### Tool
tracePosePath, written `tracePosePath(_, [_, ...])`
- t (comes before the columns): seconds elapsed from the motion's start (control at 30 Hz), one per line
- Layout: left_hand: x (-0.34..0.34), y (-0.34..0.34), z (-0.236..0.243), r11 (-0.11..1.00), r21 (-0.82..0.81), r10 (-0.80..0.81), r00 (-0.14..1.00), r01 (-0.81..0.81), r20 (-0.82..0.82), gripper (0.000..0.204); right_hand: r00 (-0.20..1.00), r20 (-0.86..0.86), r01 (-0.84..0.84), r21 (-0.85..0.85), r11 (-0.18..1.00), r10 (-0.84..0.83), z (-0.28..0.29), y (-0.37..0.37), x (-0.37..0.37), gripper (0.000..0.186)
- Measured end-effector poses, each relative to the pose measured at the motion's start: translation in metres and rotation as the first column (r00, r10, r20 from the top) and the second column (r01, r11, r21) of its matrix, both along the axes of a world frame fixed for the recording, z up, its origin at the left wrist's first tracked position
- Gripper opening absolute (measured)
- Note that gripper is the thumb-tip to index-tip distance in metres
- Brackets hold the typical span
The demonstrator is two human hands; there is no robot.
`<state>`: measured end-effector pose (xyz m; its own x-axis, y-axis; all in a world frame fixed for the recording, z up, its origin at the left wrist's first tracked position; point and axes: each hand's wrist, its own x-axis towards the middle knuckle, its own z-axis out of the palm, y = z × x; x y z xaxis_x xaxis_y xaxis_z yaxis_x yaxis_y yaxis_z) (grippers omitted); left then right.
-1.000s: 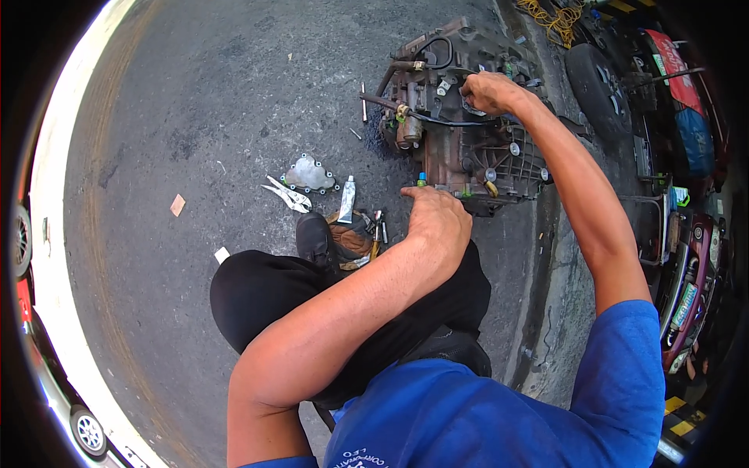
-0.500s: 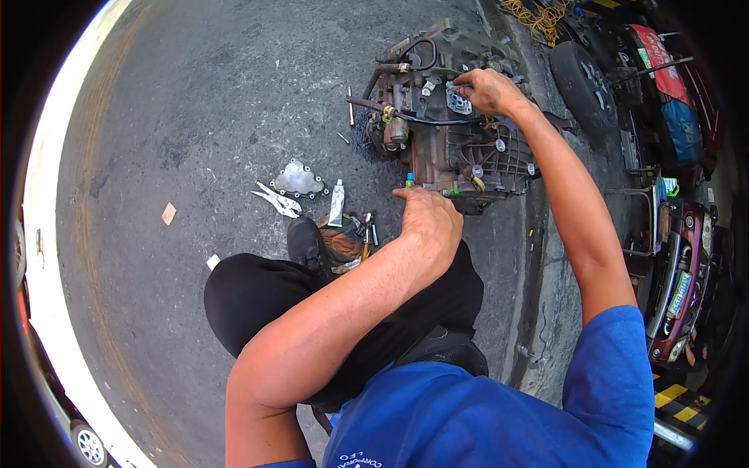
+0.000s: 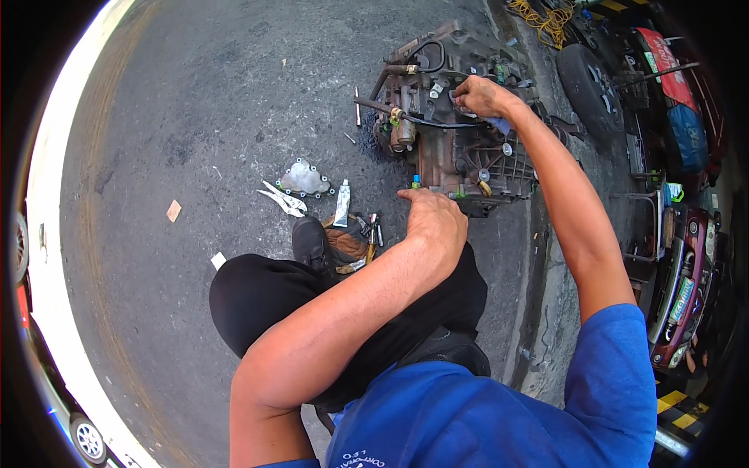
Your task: Applying sealant and inspecting components while repairing an automotive transmission.
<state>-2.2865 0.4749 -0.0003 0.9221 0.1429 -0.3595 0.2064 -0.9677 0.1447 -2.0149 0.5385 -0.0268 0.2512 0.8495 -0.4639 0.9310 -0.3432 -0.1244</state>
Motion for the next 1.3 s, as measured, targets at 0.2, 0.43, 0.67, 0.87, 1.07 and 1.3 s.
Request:
tracePosePath(0.2, [-0.001,-0.002,0.004,1.000,0.008,-0.006,0.999,0.006,0.034,0.041,0.992,-0.115,0.039,-0.049,0.998,-0.044,0.015,-0.006,0.027,0.032])
tracePosePath(0.43, [-0.003,-0.001,0.000,1.000,0.005,-0.006,1.000,0.006,0.026,0.042,0.970,0.073,0.214,0.179,0.960,-0.230,-0.012,-0.005,0.020,0.035])
tracePosePath(0.67, [-0.003,-0.001,0.007,0.999,0.015,-0.043,0.999,0.043,0.018,0.042,0.981,-0.014,0.194,0.081,0.978,-0.193,-0.016,0.001,0.024,0.032])
tracePosePath(0.87, [-0.001,0.000,0.000,1.000,-0.020,-0.001,1.000,0.001,0.001,0.041,0.999,0.023,-0.025,0.010,1.000,0.025,-0.010,0.003,0.014,0.030])
tracePosePath(1.07, [0.004,-0.005,-0.003,0.999,-0.032,-0.006,1.000,0.006,-0.004,0.040,0.991,0.033,-0.125,-0.140,0.982,0.131,0.006,0.008,0.000,0.028])
tracePosePath(1.3, [-0.002,-0.002,-0.004,1.000,0.010,-0.006,1.000,0.006,-0.009,0.039,0.990,-0.053,-0.135,-0.179,0.974,0.127,0.034,0.001,-0.001,0.031])
